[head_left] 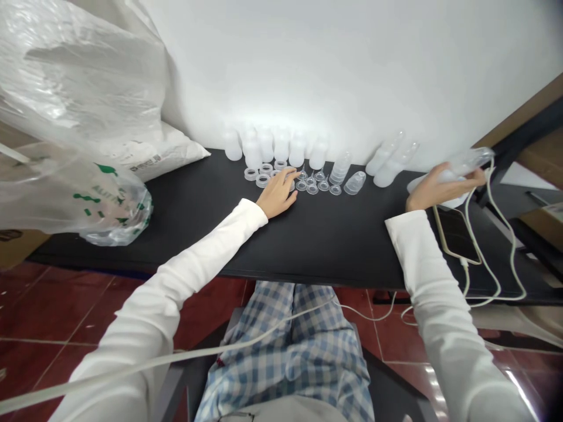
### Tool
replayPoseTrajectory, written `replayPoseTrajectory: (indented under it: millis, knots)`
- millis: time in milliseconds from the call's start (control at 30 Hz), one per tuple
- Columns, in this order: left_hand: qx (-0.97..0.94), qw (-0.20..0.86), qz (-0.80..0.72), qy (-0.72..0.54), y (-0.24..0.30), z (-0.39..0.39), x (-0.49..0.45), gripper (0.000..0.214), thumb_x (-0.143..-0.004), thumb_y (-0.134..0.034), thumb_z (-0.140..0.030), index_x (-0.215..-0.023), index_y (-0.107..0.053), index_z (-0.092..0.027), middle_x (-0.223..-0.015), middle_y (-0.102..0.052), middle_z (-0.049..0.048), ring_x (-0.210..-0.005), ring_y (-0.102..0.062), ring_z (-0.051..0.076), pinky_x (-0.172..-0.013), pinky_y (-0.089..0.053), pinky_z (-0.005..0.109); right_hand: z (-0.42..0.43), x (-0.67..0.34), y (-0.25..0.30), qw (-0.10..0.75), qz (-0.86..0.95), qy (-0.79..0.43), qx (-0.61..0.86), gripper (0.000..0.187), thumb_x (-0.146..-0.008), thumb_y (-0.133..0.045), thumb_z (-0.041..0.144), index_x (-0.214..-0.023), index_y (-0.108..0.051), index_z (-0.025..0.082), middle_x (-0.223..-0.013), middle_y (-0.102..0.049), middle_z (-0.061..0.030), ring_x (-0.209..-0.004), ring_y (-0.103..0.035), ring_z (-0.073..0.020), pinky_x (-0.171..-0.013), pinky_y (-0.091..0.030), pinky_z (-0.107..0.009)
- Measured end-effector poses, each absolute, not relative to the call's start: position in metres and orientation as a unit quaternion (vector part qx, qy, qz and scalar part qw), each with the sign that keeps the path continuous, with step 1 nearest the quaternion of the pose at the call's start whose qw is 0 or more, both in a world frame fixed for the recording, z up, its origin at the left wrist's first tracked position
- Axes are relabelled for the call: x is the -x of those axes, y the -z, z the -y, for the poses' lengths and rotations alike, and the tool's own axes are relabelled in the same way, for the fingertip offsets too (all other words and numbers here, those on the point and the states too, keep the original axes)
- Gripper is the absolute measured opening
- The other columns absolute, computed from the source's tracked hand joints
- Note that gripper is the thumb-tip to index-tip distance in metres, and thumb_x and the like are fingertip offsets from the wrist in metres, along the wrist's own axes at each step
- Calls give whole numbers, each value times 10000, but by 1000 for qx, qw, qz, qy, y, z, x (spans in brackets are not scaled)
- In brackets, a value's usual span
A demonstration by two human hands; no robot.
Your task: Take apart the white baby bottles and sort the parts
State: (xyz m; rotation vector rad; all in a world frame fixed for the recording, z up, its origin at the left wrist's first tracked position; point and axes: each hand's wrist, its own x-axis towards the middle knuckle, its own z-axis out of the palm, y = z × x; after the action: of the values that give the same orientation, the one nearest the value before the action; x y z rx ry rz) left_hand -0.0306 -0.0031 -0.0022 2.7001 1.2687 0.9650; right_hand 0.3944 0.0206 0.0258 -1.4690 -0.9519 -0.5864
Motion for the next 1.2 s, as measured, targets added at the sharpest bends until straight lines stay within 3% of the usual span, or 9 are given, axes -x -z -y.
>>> replayPoseTrajectory:
  millis: [133, 300, 467, 567, 700, 867, 967, 1067, 1200]
  knots:
    - [-823, -23, -461, -331, 2, 1, 33, 405, -935, -495, -164, -1332, -549, -106, -1388, -574, 221, -1294, -577, 340, -1122, -462, 538, -32, -385, -17, 543, 345, 155, 750, 574, -843, -668, 89, -1341, -388, 30, -1368, -472, -290, -1290, -460, -317, -1164, -313, -422]
    - [-746, -39, -530, -401, 0, -10, 50, 295, -976, -500, -287, -1232, -572, -161, -1303, -590, 202, -1236, -579, 353, -1092, -462, 559, -50, -396, 0, 540, 442, 151, 700, 555, -924, -645, 192, -1411, -393, 109, -1457, -467, -286, -1343, -469, -279, -1171, -316, -408]
    - [-714, -19, -573, -402, -2, -21, 69, 305, -989, -457, -389, -1156, -586, -169, -1218, -604, 215, -1245, -562, 394, -1082, -442, 595, -77, -426, 24, 577, 476, 147, 647, 578, -878, -738, 285, -1378, -501, 118, -1322, -585, -323, -1142, -598, -290, -879, -475, -406]
    - [-735, -7, -571, -367, -2, -22, 69, 336, -984, -442, -416, -1131, -594, -154, -1201, -613, 221, -1245, -565, 408, -1074, -439, 594, -85, -434, 36, 567, 506, 178, 625, 470, -967, -623, 454, -1302, -563, 131, -1253, -613, -312, -1092, -607, -270, -805, -474, -390]
    - [-744, -12, -577, -338, -2, -18, 64, 343, -960, -465, -414, -1107, -598, -135, -1215, -612, 239, -1254, -563, 432, -1071, -427, 599, -86, -430, 34, 593, 461, 222, 622, 537, -1027, -413, 611, -1245, -551, 141, -1137, -595, -294, -1020, -575, -270, -877, -438, -432]
    - [-739, -31, -606, -292, -1, -12, 60, 302, -920, -472, -336, -1086, -607, -123, -1208, -620, 248, -1243, -560, 445, -1051, -430, 609, -71, -404, 6, 683, 307, 340, 569, 517, -1037, -127, 658, -981, -434, 246, -1015, -481, -214, -969, -487, -307, -962, -349, -579]
    - [-740, -35, -610, -279, 2, -13, 59, 303, -877, -501, -286, -1097, -607, -106, -1202, -617, 261, -1228, -558, 455, -1024, -449, 603, -51, -373, -7, 693, 402, 343, 491, 451, -1053, -185, 602, -954, -429, 236, -937, -478, -176, -874, -493, -280, -878, -410, -545]
    - [-735, -32, -607, -301, 7, -15, 59, 313, -848, -524, -252, -1111, -606, -103, -1200, -608, 266, -1226, -552, 459, -999, -469, 593, -28, -326, -8, 614, 569, 296, 459, 452, -1054, -257, 556, -988, -537, 208, -903, -549, -151, -828, -559, -276, -801, -467, -493]
    - [-732, -36, -603, -316, 14, -18, 59, 316, -864, -506, -218, -1127, -614, -83, -1184, -603, 278, -1208, -555, 455, -1003, -462, 611, -3, -259, -4, 342, 857, 149, 356, 318, -1037, -392, 323, -1094, -676, 193, -881, -671, -93, -798, -626, -241, -775, -491, -390]
